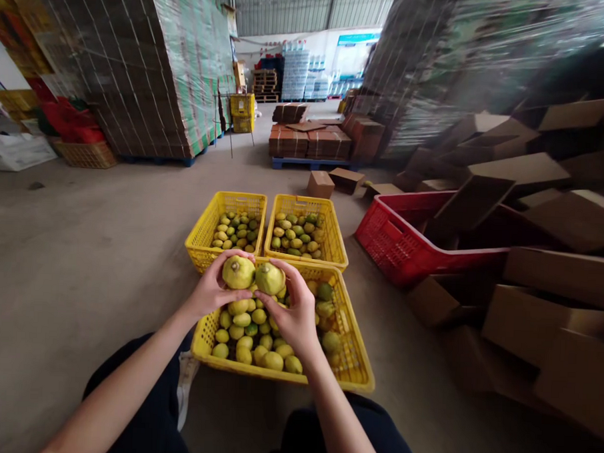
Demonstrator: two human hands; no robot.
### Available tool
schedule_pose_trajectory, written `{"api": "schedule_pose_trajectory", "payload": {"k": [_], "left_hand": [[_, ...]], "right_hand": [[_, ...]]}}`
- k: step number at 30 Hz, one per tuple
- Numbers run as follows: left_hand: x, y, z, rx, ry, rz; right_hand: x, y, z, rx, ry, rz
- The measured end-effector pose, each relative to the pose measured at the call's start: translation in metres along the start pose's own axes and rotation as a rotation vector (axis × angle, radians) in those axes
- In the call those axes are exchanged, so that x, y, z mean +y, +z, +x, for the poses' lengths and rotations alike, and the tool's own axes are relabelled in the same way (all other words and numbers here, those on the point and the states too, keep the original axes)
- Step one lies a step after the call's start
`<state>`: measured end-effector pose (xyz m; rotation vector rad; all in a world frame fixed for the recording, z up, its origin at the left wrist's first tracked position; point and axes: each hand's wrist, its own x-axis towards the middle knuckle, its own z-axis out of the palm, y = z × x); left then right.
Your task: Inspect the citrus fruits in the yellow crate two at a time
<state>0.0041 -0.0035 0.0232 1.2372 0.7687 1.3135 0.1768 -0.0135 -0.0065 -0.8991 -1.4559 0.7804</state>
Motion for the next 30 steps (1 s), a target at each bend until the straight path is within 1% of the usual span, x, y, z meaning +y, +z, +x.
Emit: {"api": "schedule_pose_trajectory", "payload": {"k": [3, 6, 9, 12, 15, 17, 19, 21, 23, 25, 27, 30], "left_hand": [[0.006, 0.003, -0.004, 0.011, 0.076, 0.103], [0.006, 0.004, -0.005, 0.012, 0.131, 0.131], [0.004, 0.003, -0.006, -0.002, 0.189, 0.176], [0.004, 0.001, -0.006, -0.005, 0.234, 0.237], [0.003, -0.001, -0.006, -0.005, 0.236, 0.249], [0.002, -0.003, -0.006, -0.012, 0.194, 0.250], [-0.001, -0.003, -0.005, 0.026, 0.103, 0.231], [-0.006, -0.002, -0.004, 0.113, -0.059, 0.149], [-0.013, 0.000, -0.003, 0.181, -0.289, 0.004], [-0.020, 0.002, 0.000, 0.210, -0.543, -0.135], [-0.028, 0.002, 0.003, 0.245, -0.730, -0.227], [-0.037, 0.001, 0.007, 0.282, -0.916, -0.305]], "right_hand": [[0.005, -0.002, -0.003, 0.026, -0.143, -0.126], [0.007, -0.002, -0.005, 0.049, -0.220, -0.208], [0.007, 0.000, -0.005, 0.078, -0.257, -0.267], [0.008, 0.001, -0.004, 0.094, -0.291, -0.277], [0.009, 0.002, -0.004, 0.103, -0.299, -0.265], [0.007, 0.002, -0.003, 0.112, -0.273, -0.238], [0.002, 0.002, -0.001, 0.091, -0.176, -0.160], [-0.004, 0.003, 0.000, 0.030, 0.033, -0.019], [-0.007, 0.005, 0.002, -0.024, 0.302, 0.146], [-0.006, 0.008, 0.003, -0.049, 0.549, 0.278], [-0.001, 0.010, 0.004, -0.054, 0.729, 0.335], [0.008, 0.013, 0.006, -0.039, 0.911, 0.342]]}}
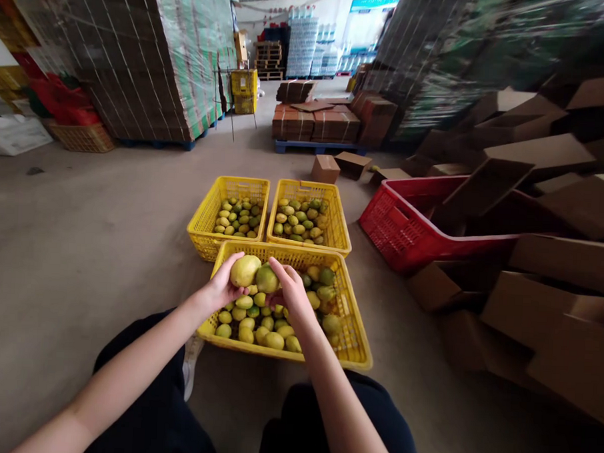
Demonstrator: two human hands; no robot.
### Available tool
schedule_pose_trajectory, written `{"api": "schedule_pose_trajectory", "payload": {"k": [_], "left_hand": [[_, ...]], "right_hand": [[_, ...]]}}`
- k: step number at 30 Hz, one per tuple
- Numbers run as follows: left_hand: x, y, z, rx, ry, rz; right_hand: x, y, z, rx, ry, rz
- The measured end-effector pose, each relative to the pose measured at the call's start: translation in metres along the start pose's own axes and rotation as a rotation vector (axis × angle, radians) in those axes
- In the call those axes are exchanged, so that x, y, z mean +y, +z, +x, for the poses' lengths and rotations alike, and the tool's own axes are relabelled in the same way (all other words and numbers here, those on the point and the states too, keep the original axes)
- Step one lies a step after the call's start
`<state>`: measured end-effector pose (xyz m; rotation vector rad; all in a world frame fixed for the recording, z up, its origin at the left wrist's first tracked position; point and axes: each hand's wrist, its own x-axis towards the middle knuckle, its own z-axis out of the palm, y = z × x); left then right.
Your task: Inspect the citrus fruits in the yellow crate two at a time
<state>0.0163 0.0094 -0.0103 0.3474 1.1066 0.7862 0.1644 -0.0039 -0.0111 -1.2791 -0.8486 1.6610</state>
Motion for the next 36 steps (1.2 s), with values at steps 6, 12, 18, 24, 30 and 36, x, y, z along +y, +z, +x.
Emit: {"api": "schedule_pose_trajectory", "payload": {"k": [6, 12, 18, 24, 30, 36], "left_hand": [[-0.001, 0.000, 0.004, 0.002, -0.071, -0.178], [0.002, -0.001, 0.003, -0.102, 0.030, -0.496], [-0.008, 0.003, -0.006, -0.269, 0.157, -0.531], [-0.010, 0.011, -0.005, -0.135, 0.179, -0.645], [-0.009, 0.006, 0.002, -0.281, 0.317, -0.555], [-0.013, 0.006, 0.002, -0.316, 0.308, -0.461]], "right_hand": [[0.000, 0.002, 0.006, -0.026, 0.119, 0.095], [0.002, 0.004, -0.001, 0.208, -0.332, -0.233], [0.006, 0.010, -0.002, 0.533, -0.712, -0.931], [0.022, 0.017, 0.013, 0.366, -0.862, -1.115], [0.028, 0.027, 0.002, 0.328, -1.145, -1.152], [0.038, 0.039, -0.005, 0.340, -1.267, -0.992]]}}
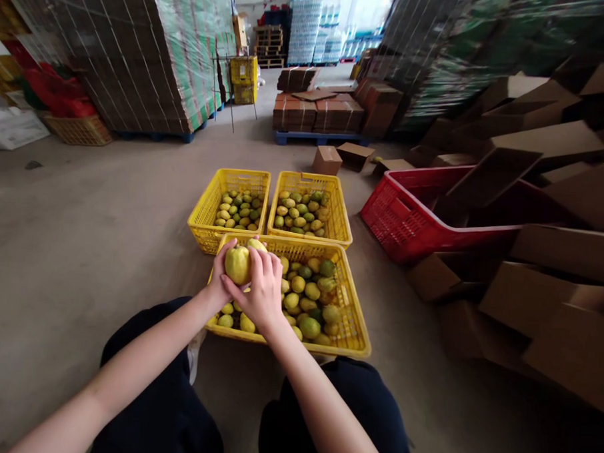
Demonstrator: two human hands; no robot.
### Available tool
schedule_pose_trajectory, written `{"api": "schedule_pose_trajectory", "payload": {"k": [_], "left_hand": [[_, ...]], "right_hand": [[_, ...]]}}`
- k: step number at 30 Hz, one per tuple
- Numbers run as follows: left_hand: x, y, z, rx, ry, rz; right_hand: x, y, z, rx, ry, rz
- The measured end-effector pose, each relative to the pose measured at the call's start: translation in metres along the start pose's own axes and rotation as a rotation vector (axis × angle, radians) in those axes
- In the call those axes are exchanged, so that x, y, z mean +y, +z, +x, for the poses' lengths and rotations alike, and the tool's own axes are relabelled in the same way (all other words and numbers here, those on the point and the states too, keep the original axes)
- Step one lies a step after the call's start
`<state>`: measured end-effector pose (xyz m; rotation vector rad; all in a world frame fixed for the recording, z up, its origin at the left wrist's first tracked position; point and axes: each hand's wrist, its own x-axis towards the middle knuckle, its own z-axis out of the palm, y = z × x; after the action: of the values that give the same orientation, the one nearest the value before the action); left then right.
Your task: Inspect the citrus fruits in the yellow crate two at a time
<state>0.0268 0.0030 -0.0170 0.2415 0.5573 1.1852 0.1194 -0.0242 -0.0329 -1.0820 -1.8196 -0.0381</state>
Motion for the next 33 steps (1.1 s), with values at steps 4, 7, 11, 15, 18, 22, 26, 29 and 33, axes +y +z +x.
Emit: {"api": "schedule_pose_trajectory", "payload": {"k": [4, 7, 11, 15, 18, 22, 26, 29, 33], "left_hand": [[0.002, -0.004, 0.007, -0.025, 0.006, -0.004], [0.008, -0.004, 0.013, 0.004, 0.073, -0.046], [0.022, 0.003, 0.012, 0.031, 0.285, 0.009], [0.027, 0.008, 0.004, 0.036, 0.518, 0.272], [0.022, 0.007, -0.001, 0.025, 0.659, 0.467], [0.015, 0.002, -0.004, -0.020, 0.763, 0.633], [0.016, 0.000, -0.005, -0.077, 0.814, 0.688], [0.018, 0.000, -0.007, -0.099, 0.844, 0.720], [0.019, 0.002, -0.012, -0.096, 0.815, 0.717]], "right_hand": [[-0.001, 0.002, -0.002, 0.024, -0.129, 0.075], [0.003, -0.002, -0.002, 0.067, -0.224, 0.073], [0.013, -0.015, 0.002, 0.154, -0.237, -0.032], [0.023, -0.024, 0.007, 0.239, -0.099, -0.080], [0.026, -0.023, 0.006, 0.217, -0.088, -0.046], [0.025, -0.022, 0.002, 0.170, -0.170, -0.045], [0.025, -0.022, 0.002, 0.187, -0.244, -0.070], [0.026, -0.022, 0.001, 0.200, -0.298, -0.079], [0.027, -0.023, 0.000, 0.196, -0.302, -0.084]]}}
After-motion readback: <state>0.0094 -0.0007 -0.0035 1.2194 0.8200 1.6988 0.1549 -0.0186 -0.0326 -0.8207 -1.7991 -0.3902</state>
